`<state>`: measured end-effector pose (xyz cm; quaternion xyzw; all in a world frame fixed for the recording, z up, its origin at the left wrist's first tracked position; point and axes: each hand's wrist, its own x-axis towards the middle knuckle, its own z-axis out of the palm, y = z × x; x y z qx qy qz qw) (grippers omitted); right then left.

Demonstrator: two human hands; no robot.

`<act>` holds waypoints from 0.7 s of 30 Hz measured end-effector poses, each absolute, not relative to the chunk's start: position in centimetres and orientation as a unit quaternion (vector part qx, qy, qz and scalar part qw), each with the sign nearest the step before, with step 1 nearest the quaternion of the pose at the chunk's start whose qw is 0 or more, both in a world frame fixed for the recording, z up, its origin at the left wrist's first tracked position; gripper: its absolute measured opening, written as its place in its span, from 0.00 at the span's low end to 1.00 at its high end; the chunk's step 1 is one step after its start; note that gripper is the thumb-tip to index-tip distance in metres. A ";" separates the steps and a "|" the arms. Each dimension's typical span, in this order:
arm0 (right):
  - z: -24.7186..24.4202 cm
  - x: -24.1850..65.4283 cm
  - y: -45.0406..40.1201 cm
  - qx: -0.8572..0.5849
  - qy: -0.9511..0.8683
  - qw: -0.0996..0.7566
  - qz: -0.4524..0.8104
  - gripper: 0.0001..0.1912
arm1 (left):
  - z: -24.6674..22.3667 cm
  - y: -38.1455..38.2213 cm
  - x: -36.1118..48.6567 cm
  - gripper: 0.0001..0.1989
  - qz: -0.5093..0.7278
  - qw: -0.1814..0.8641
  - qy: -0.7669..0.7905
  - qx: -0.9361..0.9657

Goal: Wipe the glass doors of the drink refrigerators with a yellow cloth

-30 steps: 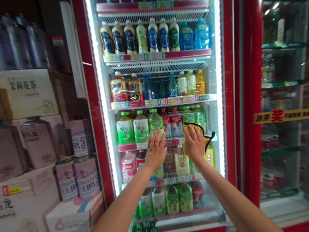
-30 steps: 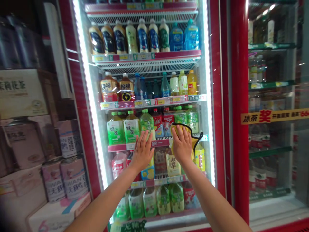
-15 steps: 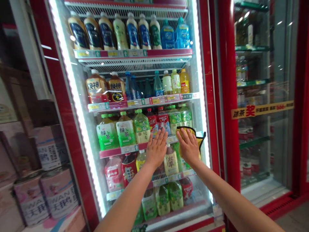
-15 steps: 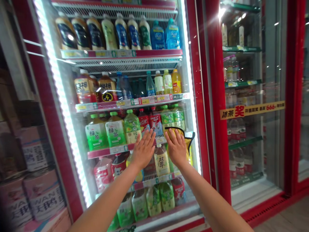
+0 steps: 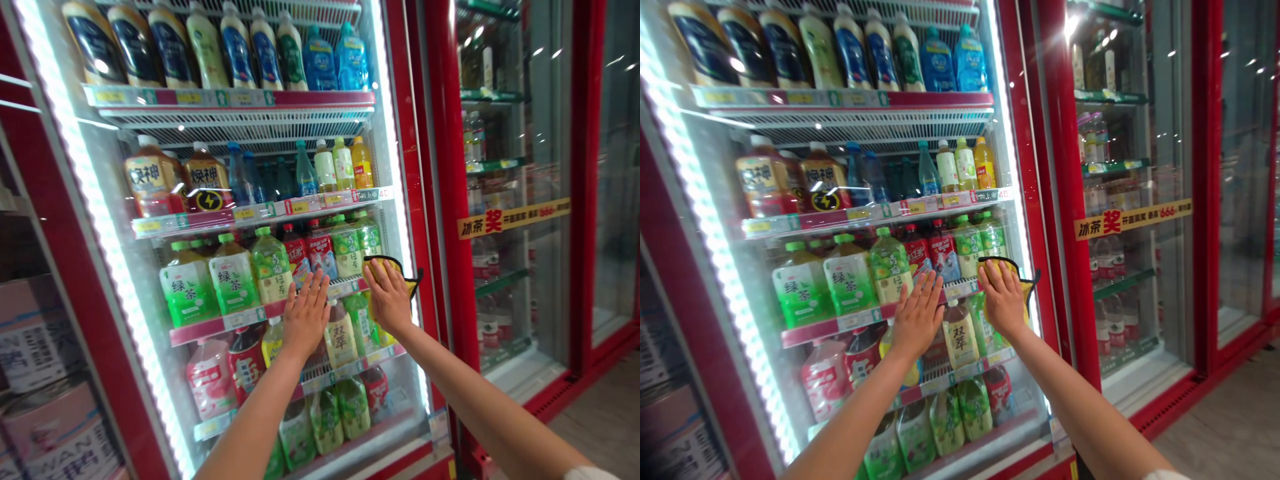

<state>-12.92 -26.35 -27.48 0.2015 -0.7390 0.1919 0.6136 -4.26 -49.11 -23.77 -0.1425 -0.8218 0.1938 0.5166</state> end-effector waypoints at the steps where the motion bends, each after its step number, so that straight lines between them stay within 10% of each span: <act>1: -26.9 -13.1 -26.0 0.214 -0.741 0.610 0.181 0.33 | -23.8 -49.2 -4.3 0.40 0.193 0.521 -0.819 -0.147; 21: -26.8 -17.4 -18.8 0.166 -0.747 0.597 0.240 0.35 | -27.2 -42.6 -6.7 0.37 0.173 0.478 -0.832 -0.222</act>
